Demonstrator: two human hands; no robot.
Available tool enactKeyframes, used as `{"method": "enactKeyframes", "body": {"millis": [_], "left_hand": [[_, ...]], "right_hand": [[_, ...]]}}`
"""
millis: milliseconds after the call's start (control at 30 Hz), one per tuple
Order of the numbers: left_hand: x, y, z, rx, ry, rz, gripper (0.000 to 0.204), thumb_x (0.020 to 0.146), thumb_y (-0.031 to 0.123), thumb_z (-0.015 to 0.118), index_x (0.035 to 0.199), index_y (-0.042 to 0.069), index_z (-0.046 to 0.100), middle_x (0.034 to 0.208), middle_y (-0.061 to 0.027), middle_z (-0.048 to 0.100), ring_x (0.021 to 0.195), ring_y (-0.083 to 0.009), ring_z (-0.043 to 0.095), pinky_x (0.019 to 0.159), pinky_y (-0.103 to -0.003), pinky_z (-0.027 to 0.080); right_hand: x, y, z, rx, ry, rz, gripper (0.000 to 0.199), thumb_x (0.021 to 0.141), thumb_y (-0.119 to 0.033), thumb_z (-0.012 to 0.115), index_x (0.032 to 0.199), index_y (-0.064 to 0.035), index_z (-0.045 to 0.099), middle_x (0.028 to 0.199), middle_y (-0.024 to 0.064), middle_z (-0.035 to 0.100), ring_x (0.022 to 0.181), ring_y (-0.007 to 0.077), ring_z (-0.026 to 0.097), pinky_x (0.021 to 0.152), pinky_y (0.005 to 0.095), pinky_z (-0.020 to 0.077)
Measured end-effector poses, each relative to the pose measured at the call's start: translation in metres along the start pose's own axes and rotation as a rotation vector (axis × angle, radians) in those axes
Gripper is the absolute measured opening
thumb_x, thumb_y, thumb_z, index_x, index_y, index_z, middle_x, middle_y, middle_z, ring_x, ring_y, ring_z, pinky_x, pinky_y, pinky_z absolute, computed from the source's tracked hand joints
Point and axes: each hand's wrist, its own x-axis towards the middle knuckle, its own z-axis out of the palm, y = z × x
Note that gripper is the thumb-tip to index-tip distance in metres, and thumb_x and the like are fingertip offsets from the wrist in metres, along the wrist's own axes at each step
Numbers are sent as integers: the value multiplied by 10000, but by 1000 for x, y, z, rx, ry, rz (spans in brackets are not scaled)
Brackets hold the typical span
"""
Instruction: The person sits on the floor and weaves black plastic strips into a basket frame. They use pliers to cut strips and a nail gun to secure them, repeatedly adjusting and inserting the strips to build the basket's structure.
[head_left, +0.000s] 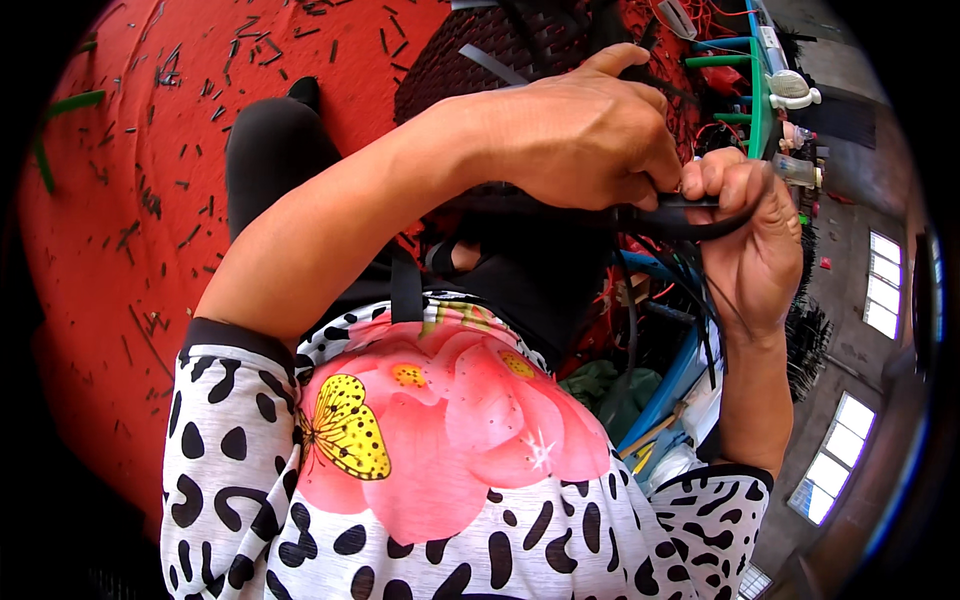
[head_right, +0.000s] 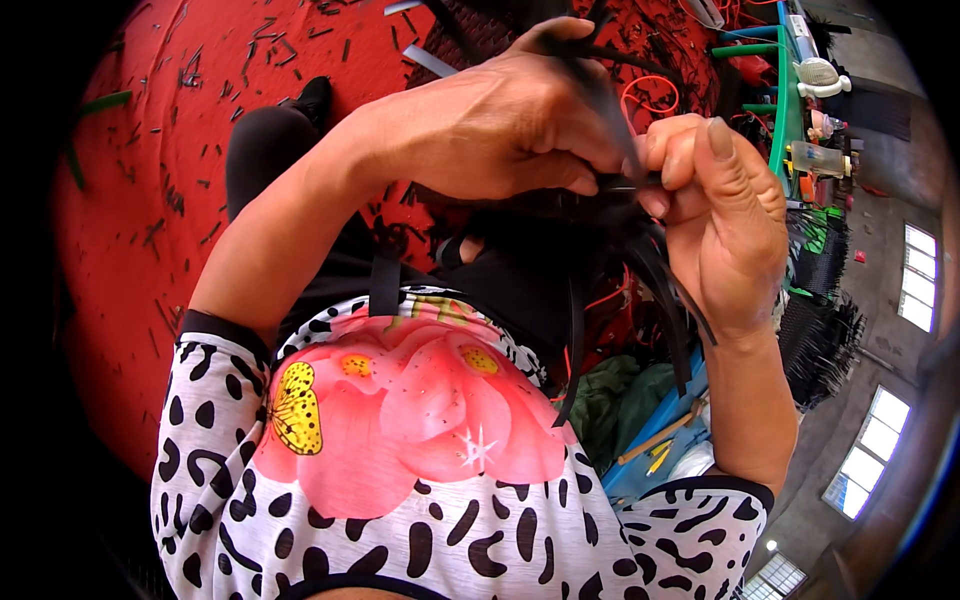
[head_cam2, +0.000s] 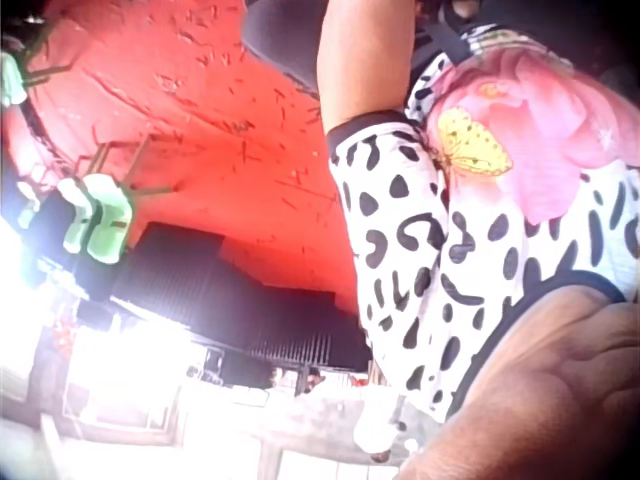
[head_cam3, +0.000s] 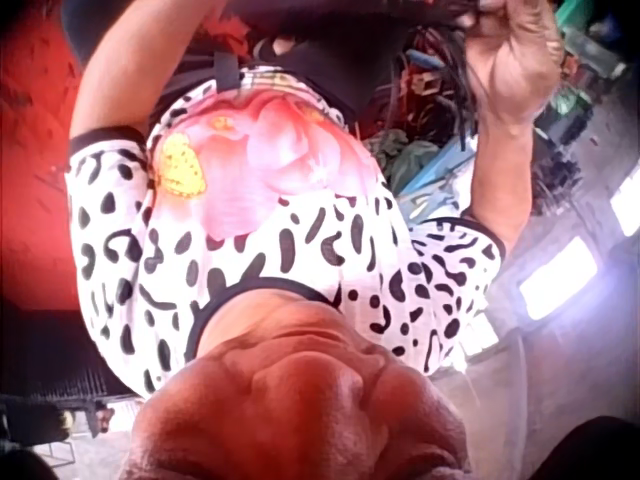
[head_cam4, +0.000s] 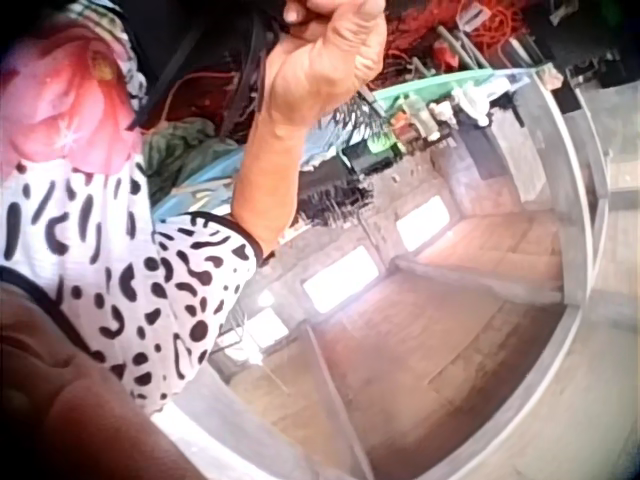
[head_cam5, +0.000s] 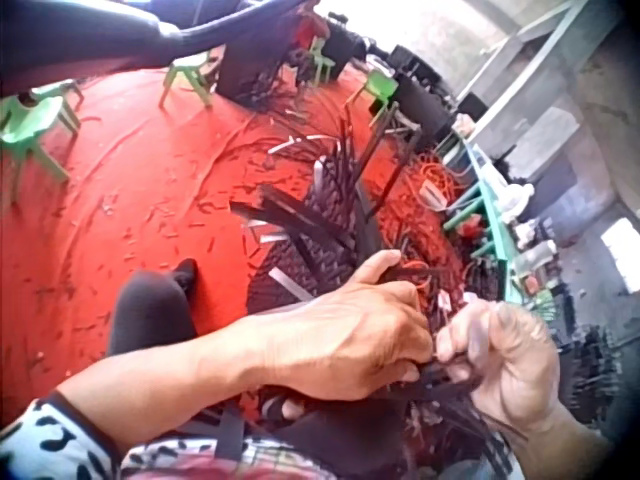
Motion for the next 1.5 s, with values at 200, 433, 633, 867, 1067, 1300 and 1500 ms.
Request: {"method": "enactKeyframes", "body": {"millis": [200, 433, 633, 867, 1067, 1300, 1500], "left_hand": [[-2, 0, 15, 40, 98, -53, 74, 761, 211, 668, 756, 137, 657, 740, 4, 625, 889, -197, 567, 1037, -535, 218], [-10, 3, 29, 98, 181, 8, 67, 739, 209, 649, 746, 143, 652, 772, 49, 635, 879, -175, 560, 1019, -514, 240], [-13, 4, 31, 113, 255, 6, 63, 735, 193, 650, 727, 130, 640, 706, 4, 600, 846, -193, 557, 989, -484, 272], [-13, 6, 32, 116, 262, 6, 96, 743, 196, 652, 704, 115, 621, 677, -7, 577, 828, -201, 549, 989, -483, 272], [-13, 0, 34, 141, 301, 18, 87, 741, 188, 634, 694, 118, 612, 666, -5, 572, 826, -193, 560, 986, -483, 289], [-15, 3, 29, 201, 237, 12, 102, 779, 199, 597, 722, 117, 618, 690, -16, 582, 846, -190, 566, 1000, -473, 278], [-15, 3, 35, 219, 284, 70, 96, 781, 200, 589, 728, 127, 619, 722, -3, 602, 859, -186, 568, 986, -466, 283]], "right_hand": [[-1, 7, -11, -124, -139, -90, 316, 978, -258, 438, 858, 10, 556, 928, 117, 572, 844, 152, 530, 654, 252, 376], [-39, 7, -18, -481, -11, -276, 461, 840, -285, 628, 1120, 67, 523, 962, 142, 557, 884, 213, 542, 741, 289, 434], [-40, 13, 10, -851, -7, -414, 423, 751, -27, 713, 1128, 66, 546, 959, 106, 578, 831, 153, 558, 756, 258, 465], [-59, 3, 0, -768, -38, -215, 183, 763, -57, 703, 863, 40, 584, 827, 121, 595, 717, 149, 555, 639, 234, 439], [-45, 6, 26, -1026, -51, -253, 354, 727, 5, 706, 1070, 17, 620, 871, 103, 589, 723, 196, 582, 602, 248, 462], [-24, 6, 32, -1080, -414, -572, 187, 718, -6, 687, 885, -1, 603, 873, 128, 584, 771, 295, 591, 667, 349, 489], [-29, 12, 35, -656, -361, -204, 75, 866, -66, 589, 847, 7, 581, 796, 83, 583, 702, 171, 553, 646, 268, 449]]}}
